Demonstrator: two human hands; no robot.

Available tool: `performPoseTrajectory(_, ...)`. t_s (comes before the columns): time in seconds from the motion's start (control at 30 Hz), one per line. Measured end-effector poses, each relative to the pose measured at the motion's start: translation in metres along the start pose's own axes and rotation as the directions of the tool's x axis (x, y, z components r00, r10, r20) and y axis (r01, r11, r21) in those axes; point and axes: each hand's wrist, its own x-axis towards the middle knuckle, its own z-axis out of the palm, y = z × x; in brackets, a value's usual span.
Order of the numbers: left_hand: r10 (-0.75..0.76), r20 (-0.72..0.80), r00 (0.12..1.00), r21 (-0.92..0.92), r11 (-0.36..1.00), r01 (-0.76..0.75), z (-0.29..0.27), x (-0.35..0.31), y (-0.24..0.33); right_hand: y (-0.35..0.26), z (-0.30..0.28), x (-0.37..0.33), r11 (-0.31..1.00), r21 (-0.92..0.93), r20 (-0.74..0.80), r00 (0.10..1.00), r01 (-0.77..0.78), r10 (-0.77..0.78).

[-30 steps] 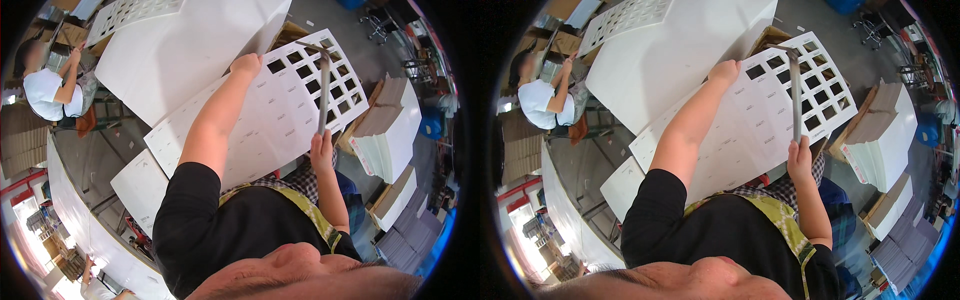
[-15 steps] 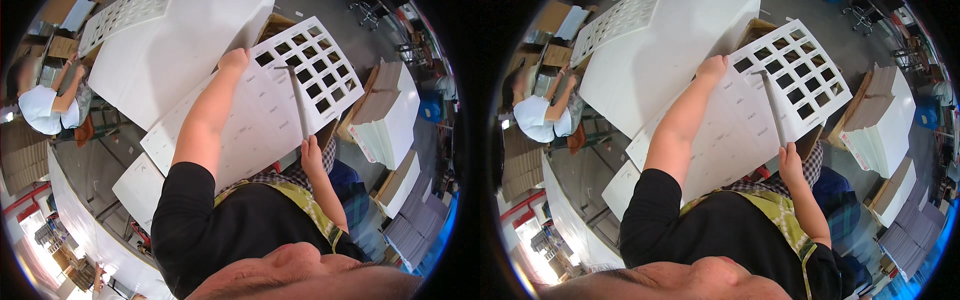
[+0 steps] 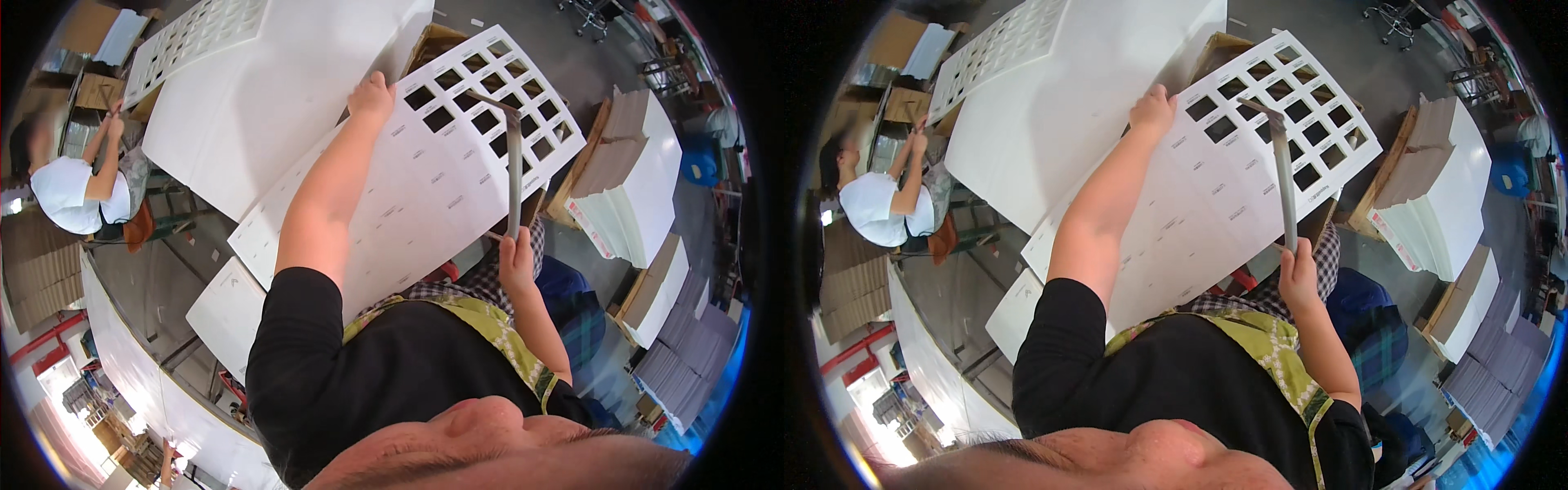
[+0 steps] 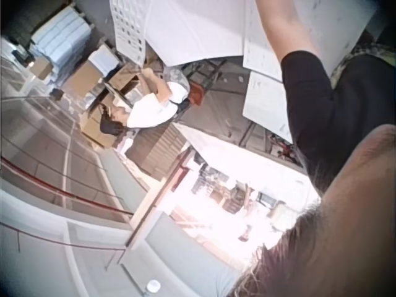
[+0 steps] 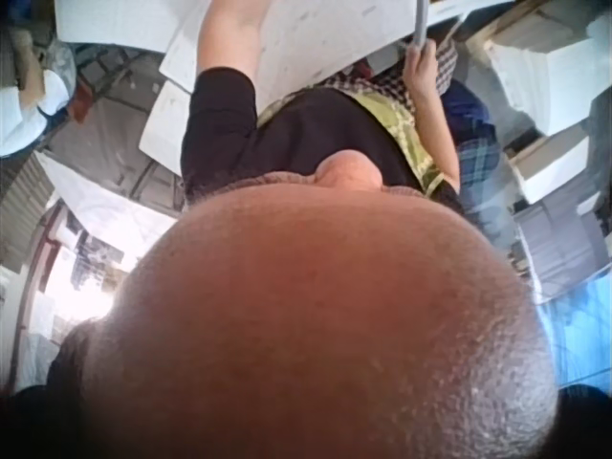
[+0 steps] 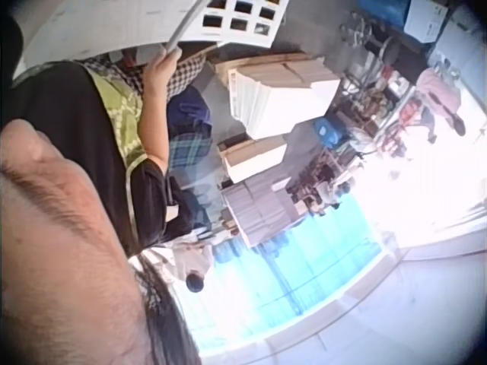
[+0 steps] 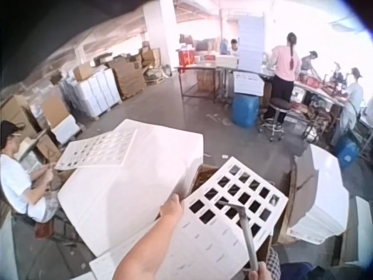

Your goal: The person uses a long metal tool to press out pre-scored square sections from a white foam panel, creating a grid of holes. They work methodically across the panel, pushing the cutouts into a cardboard box below. Another person in the background performs a similar task at a separate station.

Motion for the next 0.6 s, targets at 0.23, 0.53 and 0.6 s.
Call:
performPoseTrajectory(0.23, 0.404, 0.073, 0.912, 0.159, 0.898, -0.410, -0.012, -0.048, 0.061, 0.028, -0.016, -0.029, 0.988, -0.100, 0.072, 0.990, -0.115, 0.122)
performPoseTrajectory(0.53, 0.255, 0.185, 0.949, 0.166, 0.944, -0.286, 0.007, -0.041, 0.067, 0.011, -0.013, -0.026, 0.990, -0.009, 0.096, 0.986, -0.137, 0.137)
performPoseTrajectory(0.6, 0.270, 0.177, 0.947, 0.160, 0.941, -0.298, 0.008, -0.041, 0.067, 0.018, -0.015, -0.035, 0.998, 0.065, -0.006, 1.000, 0.025, -0.025)
